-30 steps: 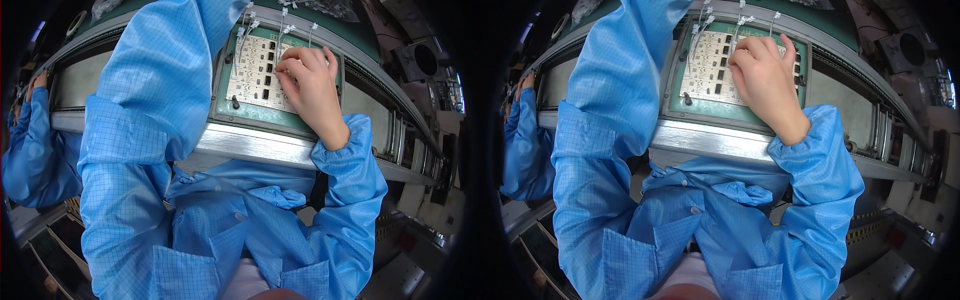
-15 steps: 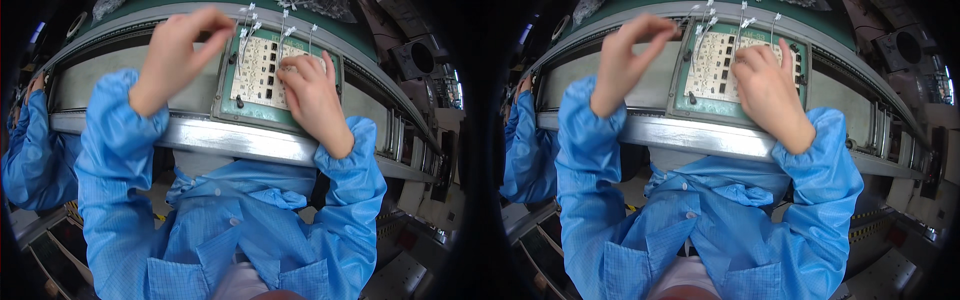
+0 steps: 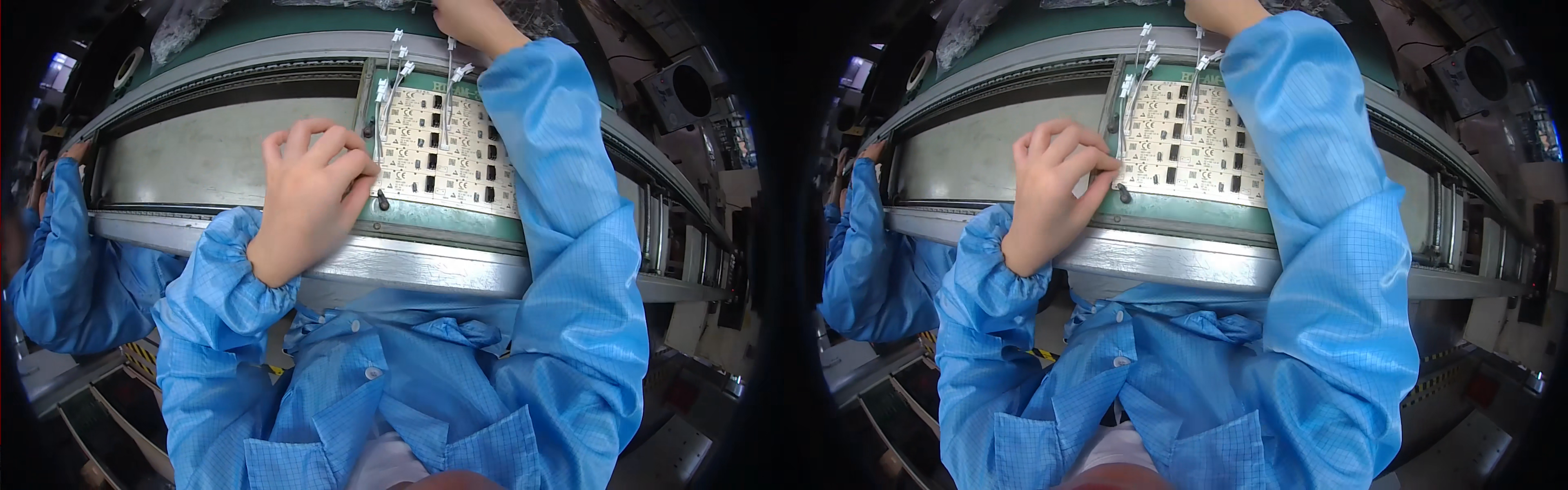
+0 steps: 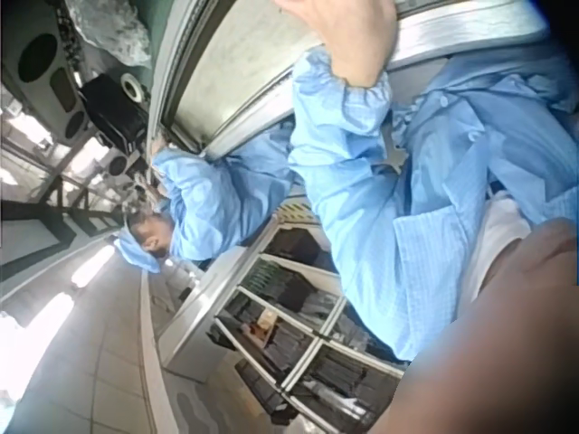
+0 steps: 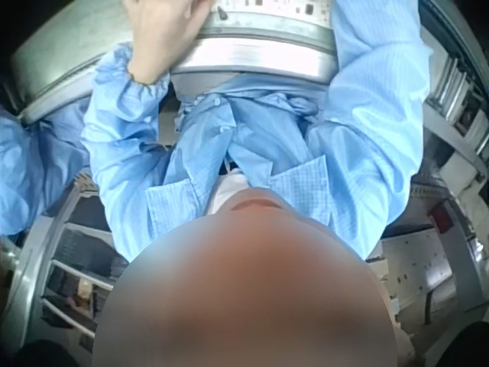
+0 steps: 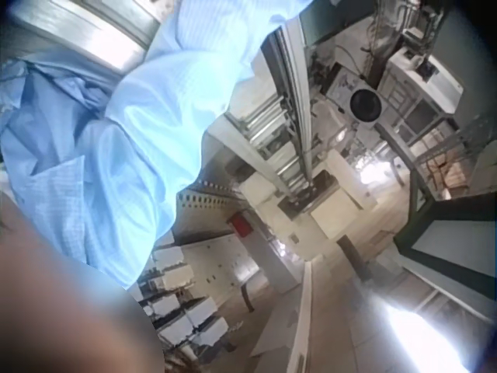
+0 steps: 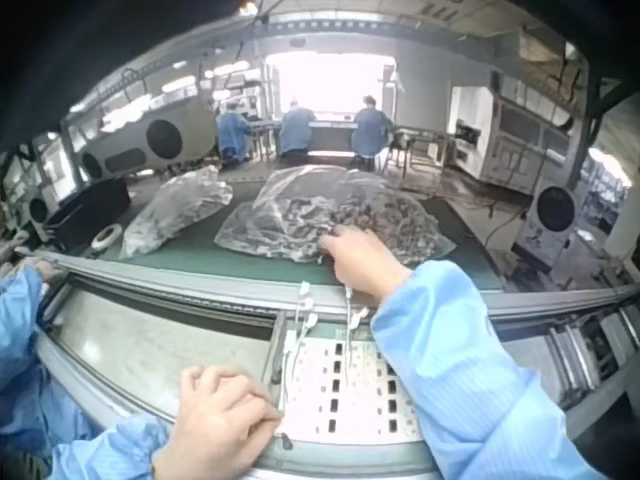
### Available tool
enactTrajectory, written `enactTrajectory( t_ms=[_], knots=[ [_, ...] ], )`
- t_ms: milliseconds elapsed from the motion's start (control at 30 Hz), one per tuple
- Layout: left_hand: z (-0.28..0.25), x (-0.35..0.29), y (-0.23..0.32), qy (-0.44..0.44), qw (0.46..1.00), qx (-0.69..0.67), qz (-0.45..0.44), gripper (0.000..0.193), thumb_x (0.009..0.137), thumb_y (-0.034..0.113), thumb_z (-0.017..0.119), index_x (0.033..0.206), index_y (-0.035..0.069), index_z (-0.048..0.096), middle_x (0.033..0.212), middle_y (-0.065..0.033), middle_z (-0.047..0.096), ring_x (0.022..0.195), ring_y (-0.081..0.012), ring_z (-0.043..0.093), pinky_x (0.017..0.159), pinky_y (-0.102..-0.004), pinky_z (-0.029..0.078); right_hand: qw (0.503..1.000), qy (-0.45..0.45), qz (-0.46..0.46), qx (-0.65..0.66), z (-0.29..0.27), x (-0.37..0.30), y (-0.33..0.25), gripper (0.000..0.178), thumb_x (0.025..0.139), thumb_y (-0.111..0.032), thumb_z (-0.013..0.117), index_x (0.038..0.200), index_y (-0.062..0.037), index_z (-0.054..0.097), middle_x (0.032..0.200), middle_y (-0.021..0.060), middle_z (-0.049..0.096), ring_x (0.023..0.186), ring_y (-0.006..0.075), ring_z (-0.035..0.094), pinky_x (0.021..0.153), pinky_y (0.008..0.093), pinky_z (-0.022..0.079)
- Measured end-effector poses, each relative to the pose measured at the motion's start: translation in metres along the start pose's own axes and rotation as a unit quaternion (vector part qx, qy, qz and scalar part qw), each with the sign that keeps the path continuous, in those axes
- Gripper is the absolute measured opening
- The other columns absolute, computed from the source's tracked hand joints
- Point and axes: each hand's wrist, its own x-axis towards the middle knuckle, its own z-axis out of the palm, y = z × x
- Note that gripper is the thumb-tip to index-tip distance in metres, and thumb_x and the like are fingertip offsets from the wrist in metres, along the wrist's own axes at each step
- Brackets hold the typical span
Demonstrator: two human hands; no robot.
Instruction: Manually inserting electronic components onto a printed circuit board on an assembly line.
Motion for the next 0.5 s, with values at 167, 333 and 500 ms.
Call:
enactTrajectory(
  t_ms=[167, 333, 500],
  knots=[
    [-0.003, 0.003, 0.000, -0.006, 1.000, -0.019, -0.010, 0.016, 0.076, 0.006, 0.079, 0.089, 0.015, 0.075, 0.103, 0.0036, 0.067, 0.113, -0.0248, 0.056, 0.096, -0.0421, 0.035, 0.996, -0.071, -0.051, -0.018, -0.002, 0.007, -0.008, 0.017, 0.086, -0.011, 0.062, 0.095, -0.0031, 0.073, 0.090, 0.0224, 0.071, 0.089, 0.0409, 0.069, 0.080, 0.0484, 0.054],
    [-0.003, -0.001, -0.003, -0.021, 1.000, 0.003, -0.011, 0.018, 0.077, 0.006, 0.079, 0.091, 0.017, 0.076, 0.103, 0.0053, 0.067, 0.112, -0.0236, 0.055, 0.095, -0.0401, 0.034, 0.970, 0.035, 0.040, 0.237, -0.017, 0.015, -0.015, 0.019, 0.092, -0.010, 0.063, 0.103, 0.0044, 0.068, 0.087, 0.0184, 0.073, 0.079, 0.0268, 0.071, 0.075, 0.0361, 0.056],
    [-0.002, 0.012, -0.005, -0.027, 0.999, -0.040, -0.008, 0.017, 0.078, 0.007, 0.080, 0.092, 0.017, 0.077, 0.102, 0.0052, 0.067, 0.110, -0.0232, 0.055, 0.094, -0.0384, 0.035, 0.908, 0.077, 0.114, 0.396, -0.060, 0.014, 0.006, 0.016, 0.100, -0.015, 0.063, 0.104, 0.0007, 0.064, 0.083, 0.0063, 0.070, 0.075, 0.0137, 0.066, 0.069, 0.0269, 0.052]
  ],
)
